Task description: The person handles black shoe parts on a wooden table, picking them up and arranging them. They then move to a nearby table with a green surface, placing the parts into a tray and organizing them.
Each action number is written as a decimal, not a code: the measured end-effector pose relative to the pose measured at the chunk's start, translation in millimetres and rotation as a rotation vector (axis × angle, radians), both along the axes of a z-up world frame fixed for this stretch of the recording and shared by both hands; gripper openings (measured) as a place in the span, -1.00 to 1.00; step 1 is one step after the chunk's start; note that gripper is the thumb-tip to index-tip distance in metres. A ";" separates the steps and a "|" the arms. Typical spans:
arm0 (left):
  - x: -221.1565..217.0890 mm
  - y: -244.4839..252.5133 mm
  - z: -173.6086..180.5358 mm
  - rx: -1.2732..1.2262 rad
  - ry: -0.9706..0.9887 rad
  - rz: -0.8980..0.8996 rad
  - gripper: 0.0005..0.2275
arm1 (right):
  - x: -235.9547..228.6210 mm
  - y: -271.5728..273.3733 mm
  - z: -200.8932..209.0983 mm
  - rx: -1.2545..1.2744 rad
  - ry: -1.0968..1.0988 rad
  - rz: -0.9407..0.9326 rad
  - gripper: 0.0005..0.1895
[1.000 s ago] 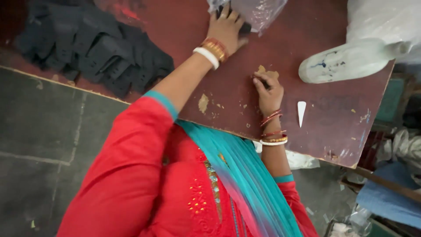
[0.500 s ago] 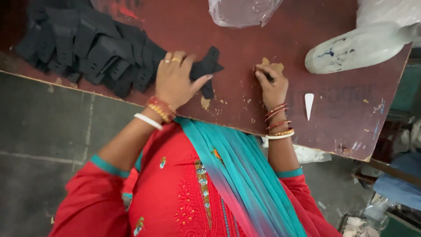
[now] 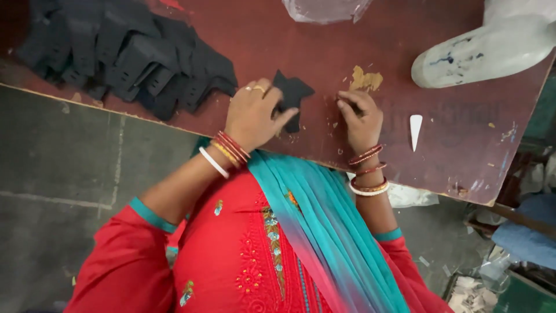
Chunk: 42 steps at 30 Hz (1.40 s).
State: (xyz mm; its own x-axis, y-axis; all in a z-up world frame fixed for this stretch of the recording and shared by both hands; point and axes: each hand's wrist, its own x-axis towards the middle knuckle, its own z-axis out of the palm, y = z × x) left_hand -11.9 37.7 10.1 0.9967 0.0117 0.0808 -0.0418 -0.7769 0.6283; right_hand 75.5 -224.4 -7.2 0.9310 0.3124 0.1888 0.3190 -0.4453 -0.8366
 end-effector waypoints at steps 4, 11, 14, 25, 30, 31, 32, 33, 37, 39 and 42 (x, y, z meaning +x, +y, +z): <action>1.0 -20.5 -4.2 0.157 0.186 -0.009 -0.48 | -3.1 21.7 13.7 -0.012 0.019 0.046 -0.81; 6.1 -9.1 -5.6 -0.038 -0.172 -0.048 -0.63 | -4.0 30.1 35.5 -0.065 0.041 0.201 -0.77; 6.0 -16.8 -7.9 -0.005 -0.111 0.011 -0.63 | -3.4 34.7 33.9 -0.139 -0.005 0.221 -0.79; 7.6 -21.7 -17.9 -0.104 -0.064 0.043 -0.74 | 7.3 60.4 9.4 -0.322 -0.388 0.481 -0.78; 6.3 -21.7 -22.5 -0.099 -0.084 0.051 -0.70 | -12.5 33.6 10.9 -0.345 -0.286 0.443 -0.80; 0.3 -21.0 -27.1 -0.096 -0.087 0.053 -0.70 | -15.3 27.2 11.4 -0.342 -0.289 0.444 -0.80; -5.6 -20.0 -31.0 -0.121 -0.151 0.057 -0.70 | -17.8 21.1 12.5 -0.320 -0.250 0.399 -0.81; -7.8 -14.9 -34.7 -0.138 -0.223 0.063 -0.71 | -16.0 19.1 12.5 -0.292 -0.220 0.356 -0.82; -41.0 43.3 3.4 -0.097 -0.225 0.275 -0.73 | -15.2 8.1 11.6 -0.239 -0.149 0.253 -0.82; -54.0 70.0 21.5 0.076 -0.327 0.419 -0.69 | -12.7 6.3 11.5 -0.217 -0.166 0.218 -0.83; -47.2 57.6 12.3 0.113 -0.326 0.370 -0.65 | -4.3 23.4 17.4 -0.195 -0.193 0.267 -0.83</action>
State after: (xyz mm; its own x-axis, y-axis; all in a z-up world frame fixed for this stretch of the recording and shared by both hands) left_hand -59.1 95.4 22.4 0.8504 0.3323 0.4080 0.0693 -0.8393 0.5392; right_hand 71.2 -201.1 10.2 0.7653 0.5863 0.2656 0.5886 -0.4706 -0.6573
